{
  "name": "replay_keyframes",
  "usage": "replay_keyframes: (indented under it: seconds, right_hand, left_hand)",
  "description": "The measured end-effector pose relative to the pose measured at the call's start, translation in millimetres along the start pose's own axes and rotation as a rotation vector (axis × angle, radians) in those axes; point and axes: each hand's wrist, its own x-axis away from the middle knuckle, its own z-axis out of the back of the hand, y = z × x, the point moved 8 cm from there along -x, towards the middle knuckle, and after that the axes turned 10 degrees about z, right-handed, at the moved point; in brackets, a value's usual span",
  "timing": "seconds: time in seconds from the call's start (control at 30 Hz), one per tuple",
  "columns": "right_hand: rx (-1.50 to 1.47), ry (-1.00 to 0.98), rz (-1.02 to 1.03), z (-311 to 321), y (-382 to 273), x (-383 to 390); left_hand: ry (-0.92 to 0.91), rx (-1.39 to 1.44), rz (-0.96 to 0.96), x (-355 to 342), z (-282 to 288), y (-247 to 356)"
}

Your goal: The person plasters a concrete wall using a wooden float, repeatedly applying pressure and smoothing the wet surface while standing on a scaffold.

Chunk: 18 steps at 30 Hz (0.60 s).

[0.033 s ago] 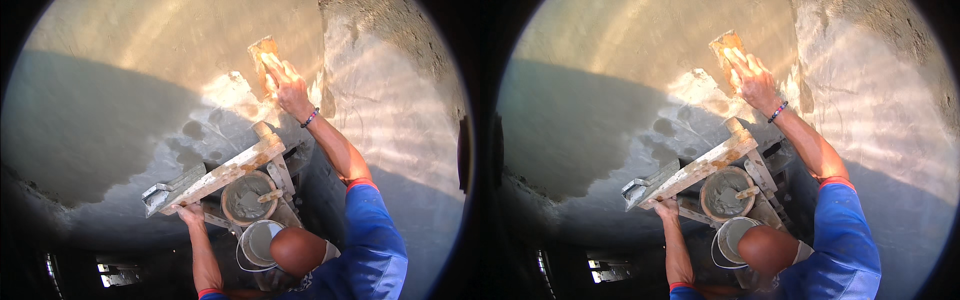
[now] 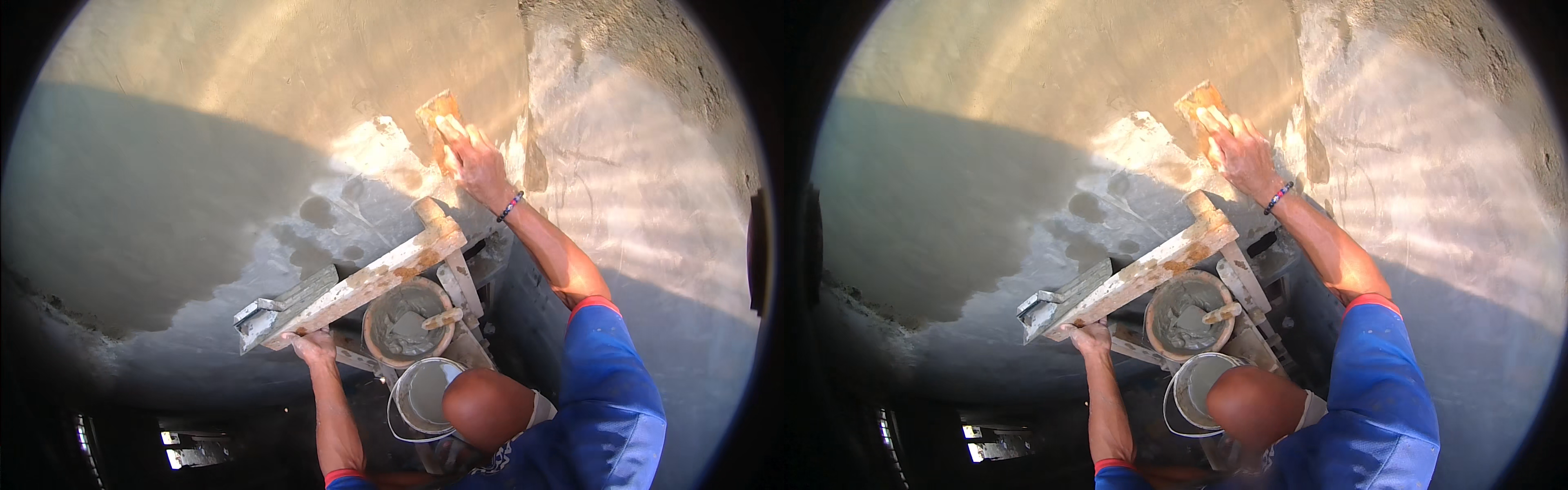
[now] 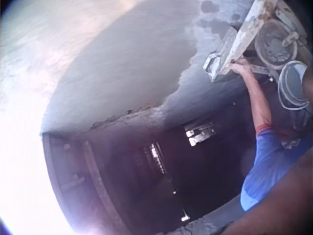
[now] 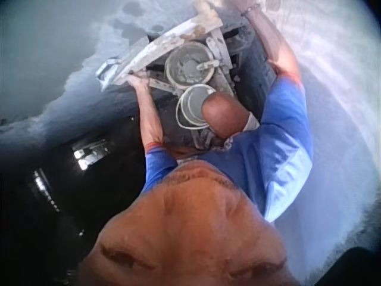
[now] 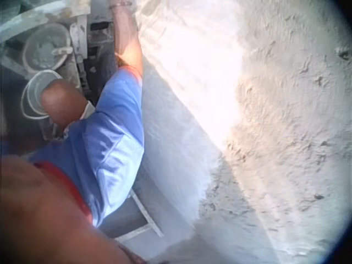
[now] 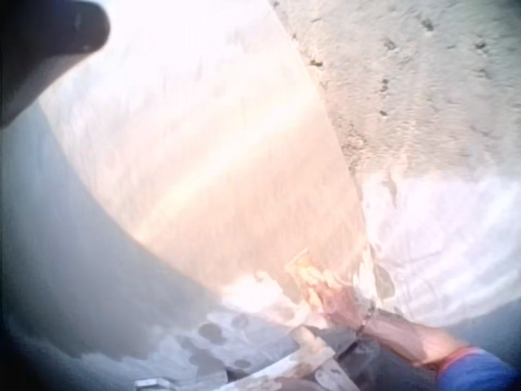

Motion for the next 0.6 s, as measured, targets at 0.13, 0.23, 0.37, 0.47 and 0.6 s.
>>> replay_keyframes:
  seconds: [0.13,0.23,0.37,0.47,0.6]
  right_hand:
    - [0.041,-0.356,-0.131,-28.0,35.6,107.1]
    - [-0.122,0.099,-0.160,46.9,29.5,22.0]
    - [-0.043,0.182,-0.036,92.4,-4.4,-135.1]
    - [-0.042,0.118,-0.061,59.8,-17.7,-116.3]
    - [-0.024,-0.052,0.104,-23.8,5.6,54.3]
  left_hand:
    - [0.001,-0.037,0.005,-2.6,1.1,-0.5]
    - [-0.022,-0.067,-0.035,-5.1,5.6,3.6]
    - [-0.006,-0.128,-0.043,-0.6,5.4,2.3]
    - [-0.023,-0.102,-0.047,-0.8,7.2,1.5]
    - [-0.009,-0.123,-0.051,-3.1,1.0,-3.0]
